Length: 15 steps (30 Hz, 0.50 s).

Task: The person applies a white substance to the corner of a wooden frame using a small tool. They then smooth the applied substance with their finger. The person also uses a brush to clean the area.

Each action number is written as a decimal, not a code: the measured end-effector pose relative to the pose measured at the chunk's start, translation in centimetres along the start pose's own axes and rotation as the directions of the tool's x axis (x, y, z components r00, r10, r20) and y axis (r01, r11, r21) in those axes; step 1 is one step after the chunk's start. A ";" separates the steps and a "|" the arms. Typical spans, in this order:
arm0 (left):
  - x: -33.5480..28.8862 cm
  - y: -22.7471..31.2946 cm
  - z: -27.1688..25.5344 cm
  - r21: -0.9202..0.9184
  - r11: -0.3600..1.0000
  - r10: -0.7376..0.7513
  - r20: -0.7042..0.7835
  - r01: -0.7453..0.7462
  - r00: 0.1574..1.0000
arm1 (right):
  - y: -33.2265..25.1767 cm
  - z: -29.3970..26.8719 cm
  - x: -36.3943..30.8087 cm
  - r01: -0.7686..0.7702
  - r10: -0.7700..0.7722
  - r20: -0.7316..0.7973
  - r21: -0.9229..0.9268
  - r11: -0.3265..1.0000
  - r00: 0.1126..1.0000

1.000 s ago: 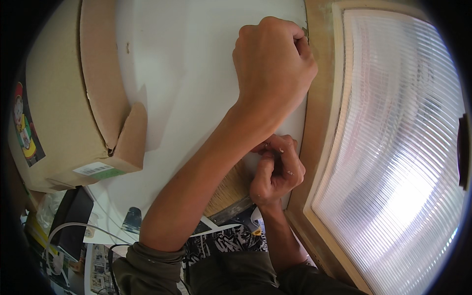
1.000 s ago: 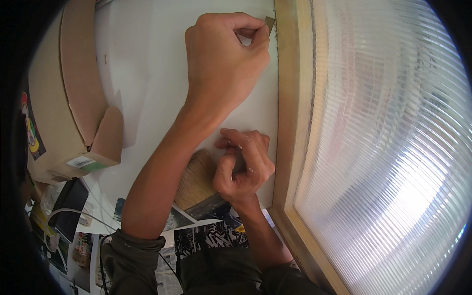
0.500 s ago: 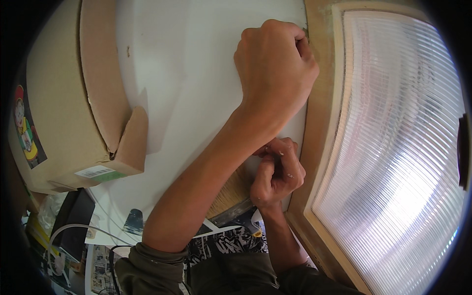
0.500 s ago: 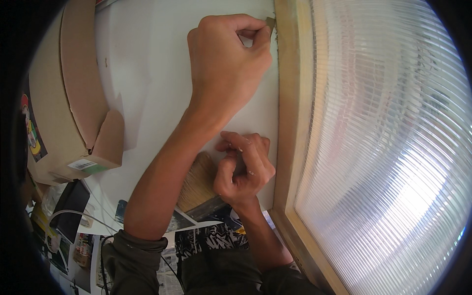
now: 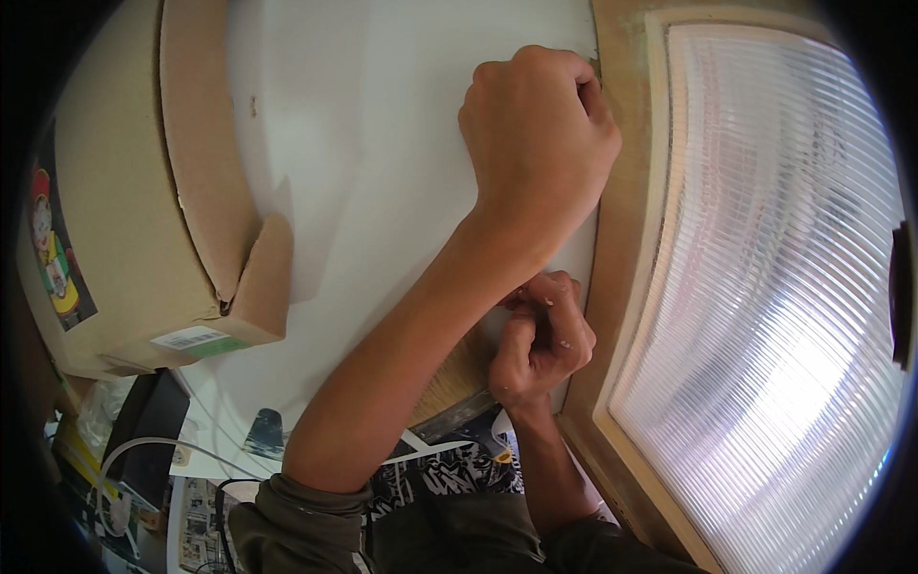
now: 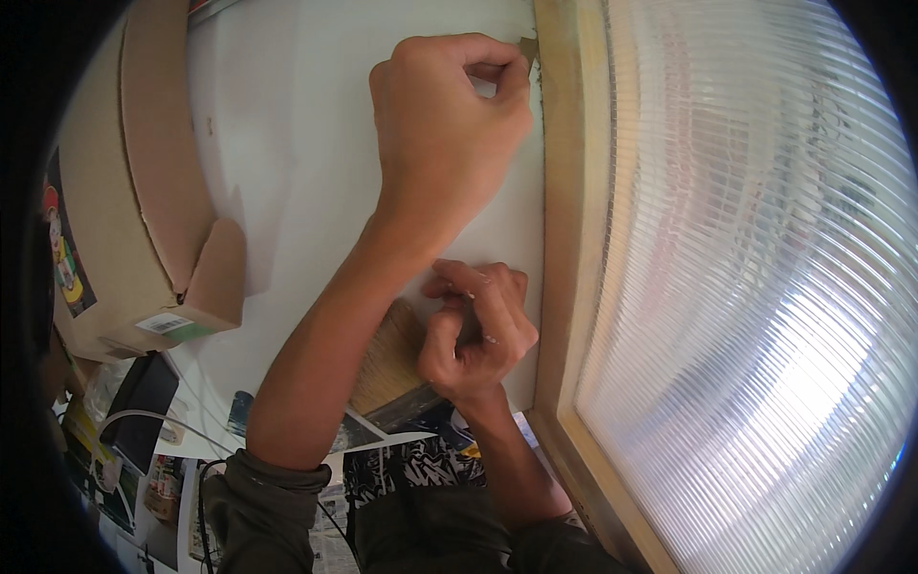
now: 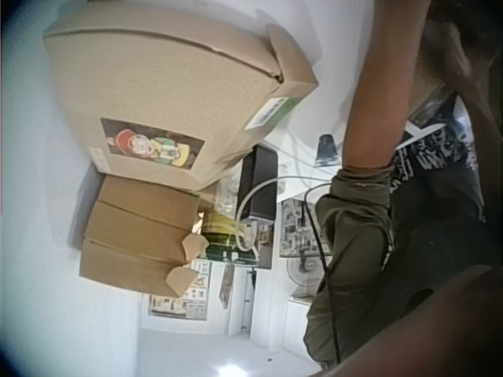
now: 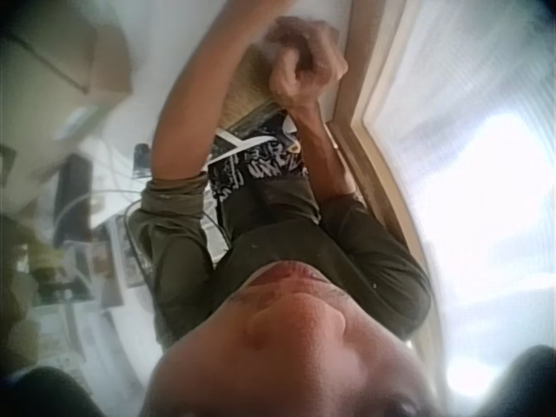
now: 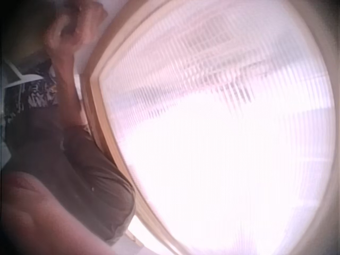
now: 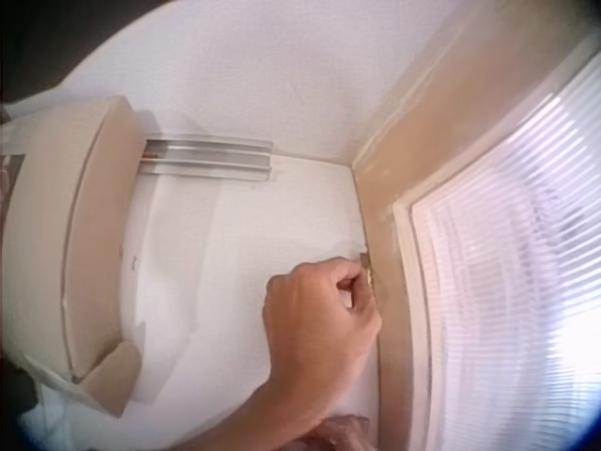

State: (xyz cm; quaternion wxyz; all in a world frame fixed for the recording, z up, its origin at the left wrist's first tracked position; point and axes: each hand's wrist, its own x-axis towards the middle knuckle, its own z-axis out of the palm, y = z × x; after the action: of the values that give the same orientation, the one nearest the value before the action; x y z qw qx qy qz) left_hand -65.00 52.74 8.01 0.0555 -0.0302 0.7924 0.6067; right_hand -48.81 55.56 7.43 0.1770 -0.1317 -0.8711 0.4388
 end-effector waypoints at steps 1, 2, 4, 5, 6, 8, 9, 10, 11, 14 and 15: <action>0.0 -0.1 0.3 0.012 1.000 0.003 -0.012 -0.003 1.000 | 0.0 -0.2 0.0 0.012 -0.012 0.022 -0.005 1.000 1.000; -0.1 -0.2 0.7 0.018 0.999 0.031 -0.035 -0.030 0.999 | -0.1 -0.3 0.0 0.024 -0.024 0.043 -0.010 1.000 0.999; -0.2 -0.3 1.4 0.033 0.996 0.086 -0.080 -0.084 0.993 | -0.1 -0.3 0.0 0.028 -0.027 0.039 -0.014 1.000 0.999; -0.2 -0.4 1.5 0.034 0.995 0.093 -0.082 -0.091 0.992 | 0.0 -0.3 0.0 0.028 -0.028 0.037 -0.015 0.999 0.999; -0.3 -0.4 1.6 0.036 0.995 0.100 -0.083 -0.097 0.991 | 0.0 -0.3 0.0 0.038 -0.037 0.041 -0.018 0.999 0.998; -0.3 -0.4 1.7 0.060 0.993 0.110 -0.082 -0.105 0.991 | 0.1 -0.3 0.0 0.057 -0.056 0.047 -0.027 0.998 0.997; -0.4 -0.3 1.7 0.083 0.991 0.113 -0.078 -0.106 0.991 | 0.0 -0.3 0.0 0.020 -0.019 0.023 -0.024 1.000 1.000; -0.4 -0.2 1.8 0.106 0.989 0.115 -0.074 -0.107 0.991 | -0.2 -0.2 0.0 -0.019 0.019 0.000 -0.019 1.000 1.000; -0.4 -0.3 1.9 0.131 0.984 0.131 -0.087 -0.119 0.988 | -0.4 -0.1 0.0 -0.056 0.055 -0.024 -0.014 0.998 0.998; -0.4 -0.3 2.3 0.191 0.970 0.172 -0.118 -0.148 0.978 | -0.3 -0.3 -0.2 -0.072 0.072 -0.017 -0.014 0.997 0.997; -0.4 -0.2 2.5 0.199 0.968 0.180 -0.126 -0.153 0.976 | -0.2 -0.3 -0.2 -0.075 0.075 -0.022 -0.009 0.997 0.997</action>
State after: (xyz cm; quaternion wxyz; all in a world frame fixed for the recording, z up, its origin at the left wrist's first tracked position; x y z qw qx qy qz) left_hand -64.40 55.06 7.20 -0.0501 -0.0015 0.8478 0.5280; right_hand -48.52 55.56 7.71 0.1690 -0.1700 -0.8657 0.4395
